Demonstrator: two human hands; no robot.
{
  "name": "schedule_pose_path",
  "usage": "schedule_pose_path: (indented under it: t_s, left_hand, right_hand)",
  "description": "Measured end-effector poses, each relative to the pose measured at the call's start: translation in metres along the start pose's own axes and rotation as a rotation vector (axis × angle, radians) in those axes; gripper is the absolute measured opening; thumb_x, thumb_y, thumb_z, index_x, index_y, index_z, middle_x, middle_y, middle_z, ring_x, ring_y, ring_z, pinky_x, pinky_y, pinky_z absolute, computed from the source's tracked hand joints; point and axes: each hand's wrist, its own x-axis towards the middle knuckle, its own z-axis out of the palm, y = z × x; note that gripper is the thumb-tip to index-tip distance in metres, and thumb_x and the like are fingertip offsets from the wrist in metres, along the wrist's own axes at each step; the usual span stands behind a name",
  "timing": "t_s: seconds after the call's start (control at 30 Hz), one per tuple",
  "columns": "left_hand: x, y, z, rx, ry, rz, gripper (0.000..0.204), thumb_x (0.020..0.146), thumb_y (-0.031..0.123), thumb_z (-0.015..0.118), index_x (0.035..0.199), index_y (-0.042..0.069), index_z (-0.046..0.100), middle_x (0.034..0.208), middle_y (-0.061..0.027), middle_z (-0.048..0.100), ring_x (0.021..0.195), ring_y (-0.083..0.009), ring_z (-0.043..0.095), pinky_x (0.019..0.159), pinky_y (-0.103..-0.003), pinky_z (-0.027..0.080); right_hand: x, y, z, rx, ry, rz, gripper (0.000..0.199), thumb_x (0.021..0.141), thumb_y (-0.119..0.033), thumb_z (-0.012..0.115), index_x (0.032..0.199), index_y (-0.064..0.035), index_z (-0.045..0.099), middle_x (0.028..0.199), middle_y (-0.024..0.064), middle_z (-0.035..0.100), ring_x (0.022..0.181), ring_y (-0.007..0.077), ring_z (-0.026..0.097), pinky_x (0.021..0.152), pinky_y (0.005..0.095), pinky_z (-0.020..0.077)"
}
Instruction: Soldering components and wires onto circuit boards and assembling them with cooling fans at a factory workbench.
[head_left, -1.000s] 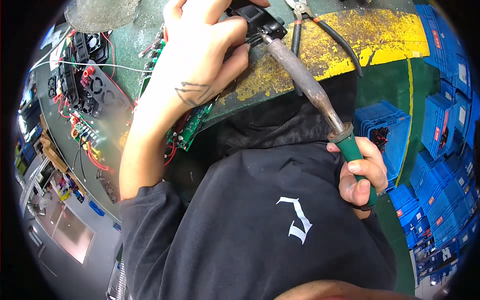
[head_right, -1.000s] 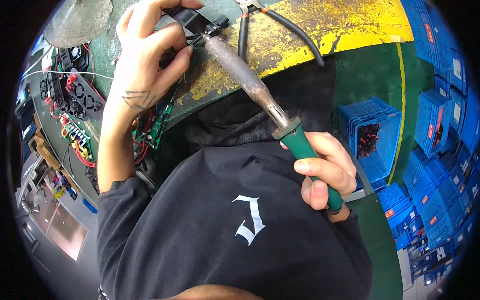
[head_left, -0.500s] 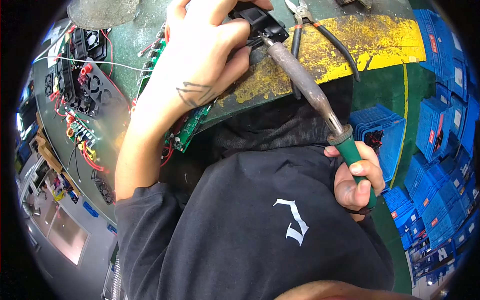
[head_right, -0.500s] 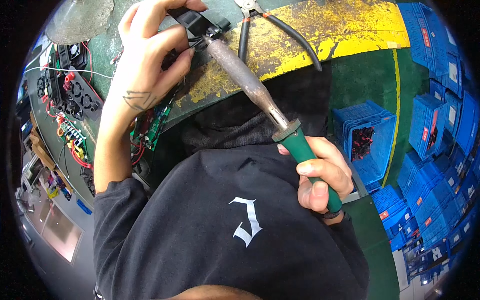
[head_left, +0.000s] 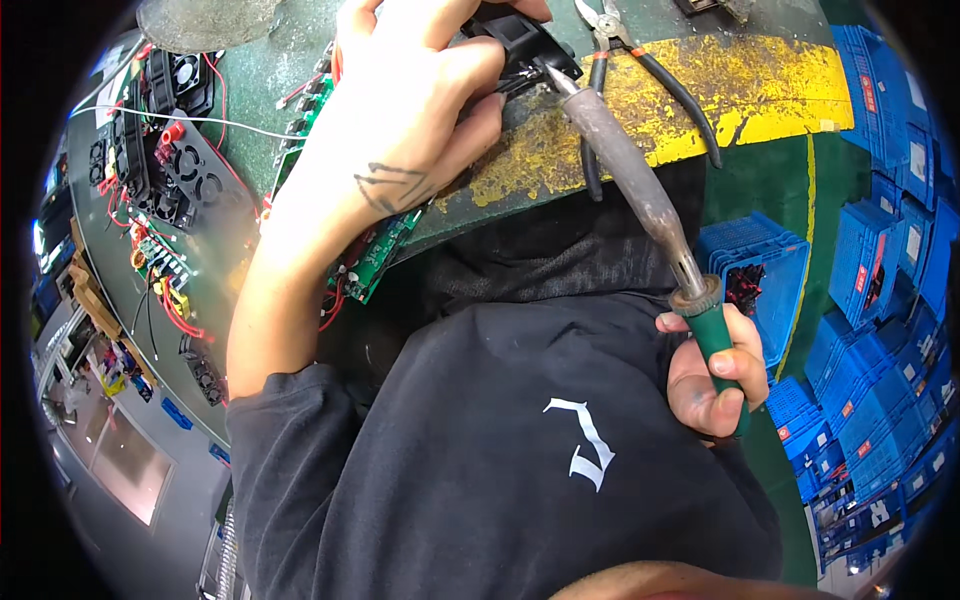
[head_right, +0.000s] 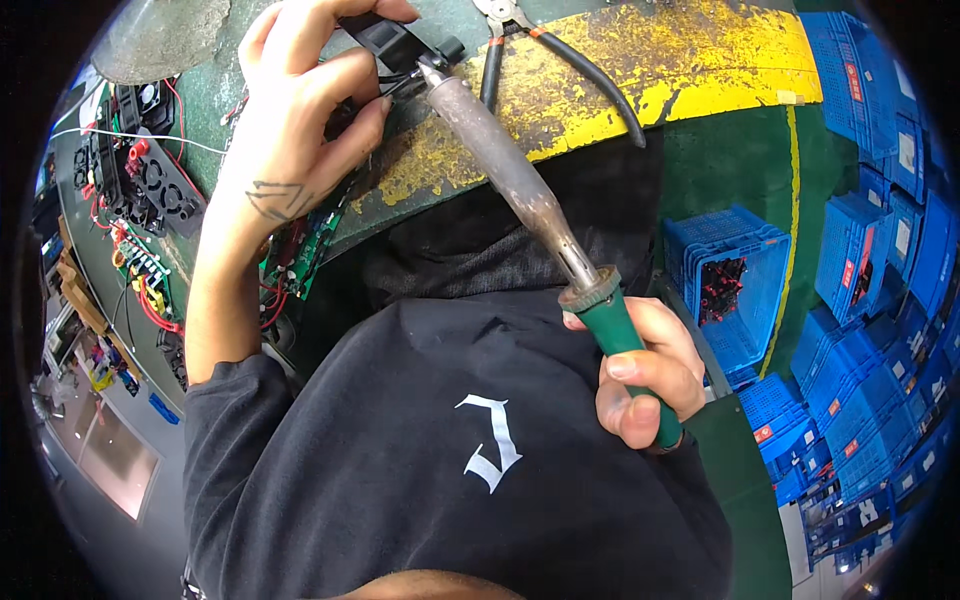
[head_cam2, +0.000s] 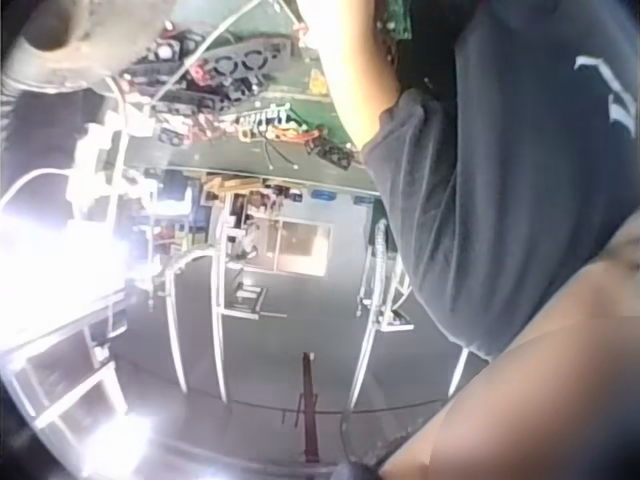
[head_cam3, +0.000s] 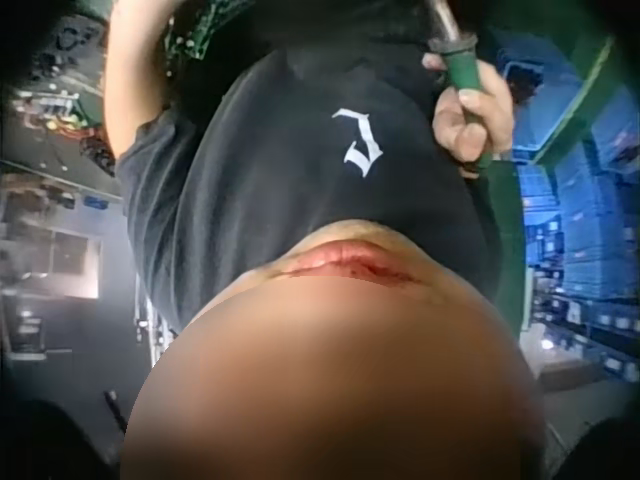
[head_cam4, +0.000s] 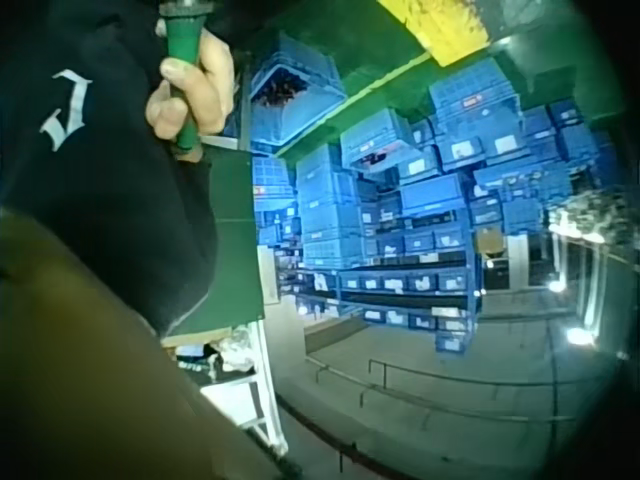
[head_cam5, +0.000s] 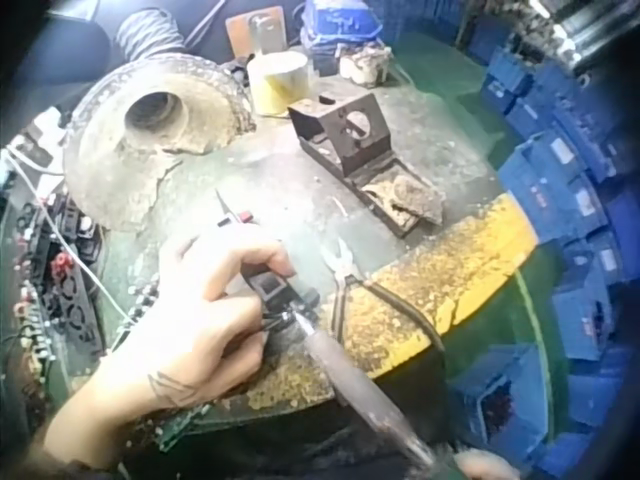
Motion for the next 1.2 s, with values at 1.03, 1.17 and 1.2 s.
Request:
schedule_pose_path:
  t_s: [1.03,1.17,1.2]
  left_hand:
    - [-0.008,-0.022,0.023,0.084,0.206,0.168,0.012,0.072,0.008,0.069,0.078,0.006,0.059,0.133,-0.0036,0.058,0.131,-0.0249,0.052,0.116,-0.053,0.027]
    - [-0.011,-0.021,0.024,0.059,0.187,0.143,0.016,0.072,0.004,0.069,0.076,0.006,0.054,0.136,-0.0077,0.058,0.136,-0.0296,0.048,0.116,-0.050,0.025]
    - [-0.009,-0.021,0.023,0.063,0.183,0.149,0.016,0.072,0.004,0.069,0.076,0.006,0.053,0.136,-0.0079,0.058,0.136,-0.0297,0.048,0.116,-0.050,0.025]
  right_hand:
    - [-0.011,0.021,-0.062,0.300,0.638,0.199,0.055,0.101,-0.044,0.040,0.128,-0.0015,0.062,0.112,0.0345,0.070,0.091,0.0357,0.072,0.076,0.0415,0.0606]
    - [-0.009,0.018,-0.071,0.294,0.653,0.158,0.054,0.101,-0.042,0.040,0.128,-0.0010,0.062,0.114,0.0350,0.069,0.093,0.0358,0.072,0.079,0.0408,0.0608]
    - [-0.009,0.018,-0.072,0.295,0.666,0.158,0.054,0.102,-0.042,0.040,0.128,-0.0004,0.062,0.114,0.0356,0.069,0.094,0.0360,0.073,0.080,0.0407,0.0608]
